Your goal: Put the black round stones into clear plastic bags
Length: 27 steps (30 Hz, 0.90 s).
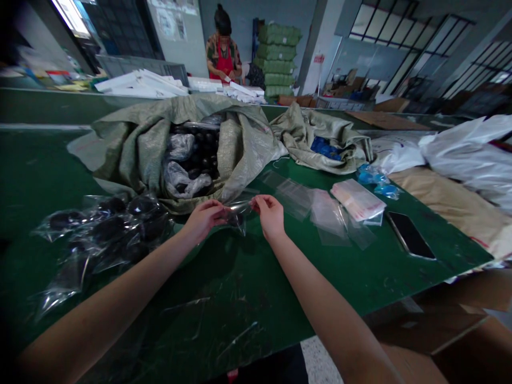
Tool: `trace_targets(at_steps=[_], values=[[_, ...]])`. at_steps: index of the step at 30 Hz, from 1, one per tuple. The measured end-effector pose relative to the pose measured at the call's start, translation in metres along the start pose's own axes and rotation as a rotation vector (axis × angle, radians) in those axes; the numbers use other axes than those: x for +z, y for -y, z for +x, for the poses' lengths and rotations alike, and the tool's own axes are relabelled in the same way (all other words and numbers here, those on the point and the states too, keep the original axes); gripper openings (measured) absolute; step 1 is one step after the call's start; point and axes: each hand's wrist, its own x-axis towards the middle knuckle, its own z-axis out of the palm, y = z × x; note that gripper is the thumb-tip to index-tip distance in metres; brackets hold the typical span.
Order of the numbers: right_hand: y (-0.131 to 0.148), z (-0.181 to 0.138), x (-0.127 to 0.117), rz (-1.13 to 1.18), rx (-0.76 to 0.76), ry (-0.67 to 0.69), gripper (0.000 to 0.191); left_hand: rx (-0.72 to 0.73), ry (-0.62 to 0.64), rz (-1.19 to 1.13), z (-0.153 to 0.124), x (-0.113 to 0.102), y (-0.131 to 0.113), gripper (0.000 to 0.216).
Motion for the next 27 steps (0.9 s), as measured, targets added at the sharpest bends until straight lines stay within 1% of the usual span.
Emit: trace_targets(at_steps=[3, 6, 8, 10, 12, 14, 16, 18, 21, 23, 24, 25, 26, 27], values=[[-0.006, -0.005, -0.001, -0.004, -0.005, -0.005, 0.022, -0.087, -0.031, -0.026, 0.001, -0.001, -0.002, 0.010], [-0.009, -0.010, -0.001, -0.031, 0.007, 0.001, 0.022, -0.111, -0.044, 0.101, 0.003, -0.002, -0.003, 0.011], [-0.010, -0.012, 0.000, -0.050, 0.007, 0.014, 0.021, -0.027, -0.086, 0.247, 0.005, -0.003, -0.005, 0.010], [-0.009, -0.014, 0.000, -0.063, -0.007, 0.035, 0.019, 0.150, -0.137, 0.404, 0.005, -0.003, -0.007, 0.016], [-0.008, -0.015, 0.001, -0.080, -0.024, 0.062, 0.019, 0.321, -0.139, 0.494, 0.005, -0.003, -0.010, 0.025], [-0.008, -0.016, 0.001, -0.105, -0.035, 0.078, 0.019, 0.408, -0.115, 0.509, 0.004, -0.003, -0.014, 0.029], [-0.007, -0.016, 0.001, -0.125, -0.035, 0.080, 0.020, 0.425, -0.109, 0.500, 0.003, -0.003, -0.017, 0.027], [-0.007, -0.017, 0.000, -0.125, -0.026, 0.070, 0.021, 0.405, -0.117, 0.485, 0.005, -0.004, -0.020, 0.025], [-0.006, -0.018, 0.001, -0.087, -0.003, 0.064, 0.020, 0.310, -0.114, 0.438, 0.009, -0.009, -0.023, 0.021], [-0.005, -0.020, 0.002, -0.062, 0.001, 0.076, 0.019, 0.265, -0.107, 0.468, 0.010, -0.013, -0.027, 0.019], [-0.004, -0.021, 0.003, -0.061, -0.003, 0.088, 0.019, 0.273, -0.105, 0.524, 0.010, -0.014, -0.030, 0.018], [-0.003, -0.023, 0.004, -0.071, -0.013, 0.102, 0.019, 0.316, -0.112, 0.609, 0.008, -0.015, -0.033, 0.019], [-0.002, -0.025, 0.005, -0.087, -0.028, 0.115, 0.019, 0.396, -0.127, 0.715, 0.004, -0.013, -0.037, 0.019], [-0.001, -0.027, 0.007, -0.106, -0.045, 0.127, 0.019, 0.511, -0.146, 0.833, -0.001, -0.011, -0.041, 0.018]])
